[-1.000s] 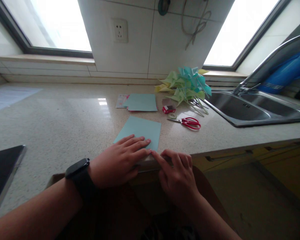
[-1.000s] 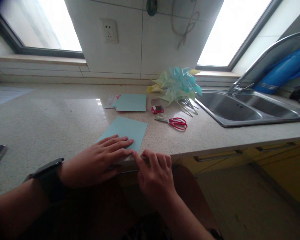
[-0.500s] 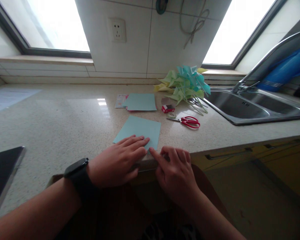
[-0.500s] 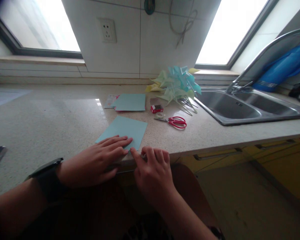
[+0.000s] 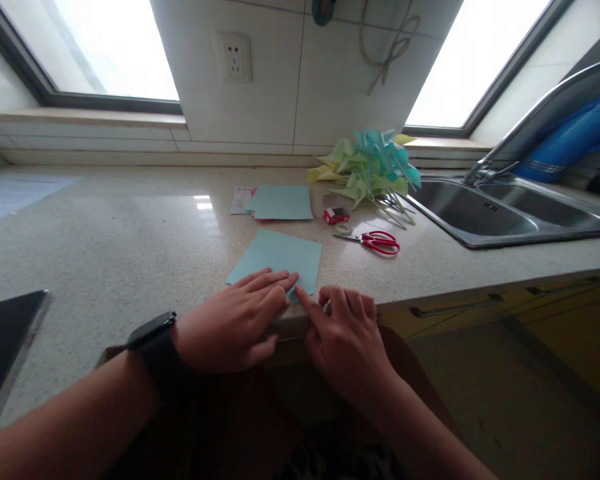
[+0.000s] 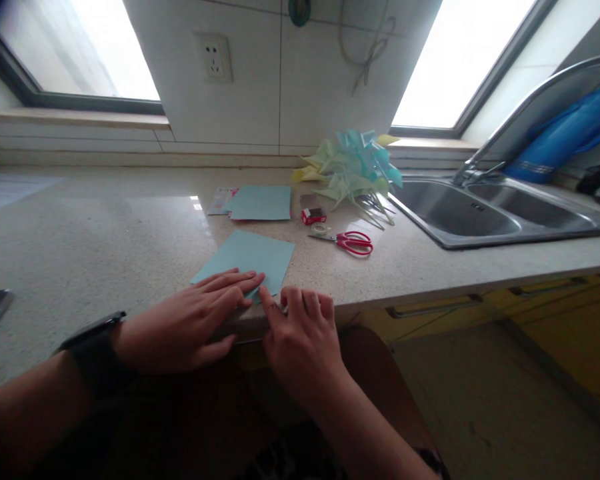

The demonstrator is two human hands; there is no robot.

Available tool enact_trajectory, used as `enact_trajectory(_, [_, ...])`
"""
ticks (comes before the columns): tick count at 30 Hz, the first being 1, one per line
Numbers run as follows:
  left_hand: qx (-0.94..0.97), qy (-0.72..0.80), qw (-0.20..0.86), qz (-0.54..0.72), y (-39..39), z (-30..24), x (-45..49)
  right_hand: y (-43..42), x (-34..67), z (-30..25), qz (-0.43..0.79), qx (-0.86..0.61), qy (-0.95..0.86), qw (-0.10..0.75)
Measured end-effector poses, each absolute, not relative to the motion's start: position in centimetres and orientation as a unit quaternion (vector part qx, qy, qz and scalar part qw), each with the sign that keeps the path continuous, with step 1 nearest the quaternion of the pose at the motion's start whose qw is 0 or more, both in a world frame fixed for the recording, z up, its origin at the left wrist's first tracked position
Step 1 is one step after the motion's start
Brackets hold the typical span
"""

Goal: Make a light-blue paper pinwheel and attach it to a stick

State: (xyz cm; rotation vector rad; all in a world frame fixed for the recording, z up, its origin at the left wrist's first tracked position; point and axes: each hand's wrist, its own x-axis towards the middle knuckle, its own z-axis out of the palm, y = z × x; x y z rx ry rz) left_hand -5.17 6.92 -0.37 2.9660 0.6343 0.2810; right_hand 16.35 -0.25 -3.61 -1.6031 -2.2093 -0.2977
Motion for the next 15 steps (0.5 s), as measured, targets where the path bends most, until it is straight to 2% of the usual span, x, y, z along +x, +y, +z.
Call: enact_trajectory(15, [0.964,0.212,0.085,0.137,7.00,-0.38,-5.06,0.17,15.63,-3.31,-0.091,-0.585,-0.788,0.172])
